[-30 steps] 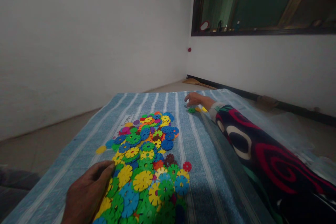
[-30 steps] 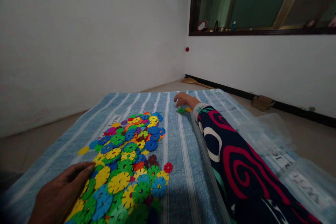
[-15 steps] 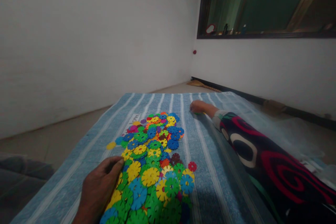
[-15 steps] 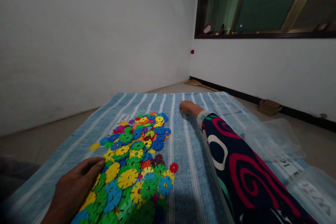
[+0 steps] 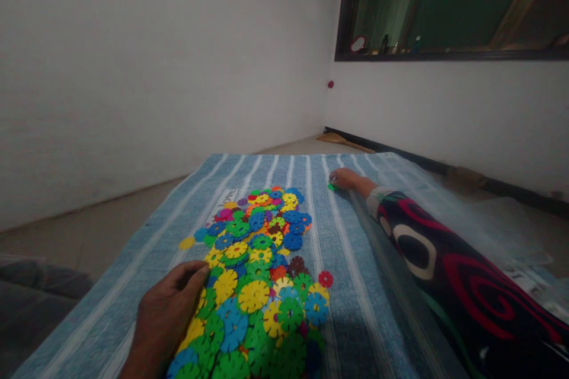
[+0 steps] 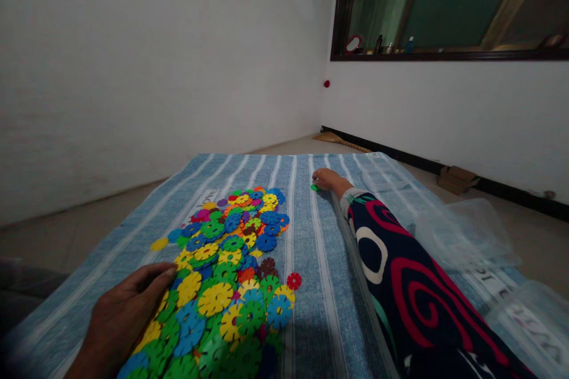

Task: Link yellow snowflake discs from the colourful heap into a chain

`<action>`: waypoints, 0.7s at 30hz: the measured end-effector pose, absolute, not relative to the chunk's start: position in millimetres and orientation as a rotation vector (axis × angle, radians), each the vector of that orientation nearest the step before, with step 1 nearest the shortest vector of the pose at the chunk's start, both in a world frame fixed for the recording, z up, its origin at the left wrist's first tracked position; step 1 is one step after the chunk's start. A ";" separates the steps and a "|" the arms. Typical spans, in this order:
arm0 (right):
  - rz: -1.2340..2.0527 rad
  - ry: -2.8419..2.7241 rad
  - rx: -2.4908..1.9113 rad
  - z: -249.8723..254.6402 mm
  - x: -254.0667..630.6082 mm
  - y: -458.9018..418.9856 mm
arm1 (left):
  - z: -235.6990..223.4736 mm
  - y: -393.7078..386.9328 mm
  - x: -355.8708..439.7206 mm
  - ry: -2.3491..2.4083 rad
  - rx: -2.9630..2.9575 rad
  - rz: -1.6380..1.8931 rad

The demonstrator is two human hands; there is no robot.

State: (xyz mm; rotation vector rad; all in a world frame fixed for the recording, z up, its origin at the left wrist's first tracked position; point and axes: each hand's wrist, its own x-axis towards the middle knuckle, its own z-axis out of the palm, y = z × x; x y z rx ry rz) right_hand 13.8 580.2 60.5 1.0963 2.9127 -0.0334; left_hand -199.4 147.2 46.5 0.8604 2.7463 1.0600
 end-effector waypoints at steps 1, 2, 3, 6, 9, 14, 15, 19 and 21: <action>-0.031 2.914 1.102 59.6 14.7 581.1 | 45.8 147.2 -199.7 2.746 0.854 1.059; -0.028 2.917 1.105 58.7 15.6 582.0 | 45.0 147.2 -200.1 2.746 0.851 1.061; -0.026 2.920 1.104 57.8 16.3 582.8 | 44.2 147.3 -200.4 2.747 0.850 1.067; -0.030 2.920 1.094 56.2 18.4 584.1 | 42.2 147.4 -201.1 2.746 0.860 1.091; -0.044 2.920 1.075 56.9 21.0 583.4 | 42.0 147.3 -200.7 2.744 0.855 1.080; -0.074 2.932 1.018 62.0 25.8 579.5 | 42.4 146.4 -200.5 2.744 0.876 1.069; -0.078 2.931 1.010 63.0 26.5 578.8 | 41.9 146.2 -200.6 2.739 0.885 1.084; -0.079 2.922 0.991 65.2 29.2 577.1 | 40.3 145.8 -201.0 2.719 0.905 1.121; -0.073 2.922 0.989 65.7 30.8 576.2 | 41.0 145.8 -200.6 2.726 0.894 1.096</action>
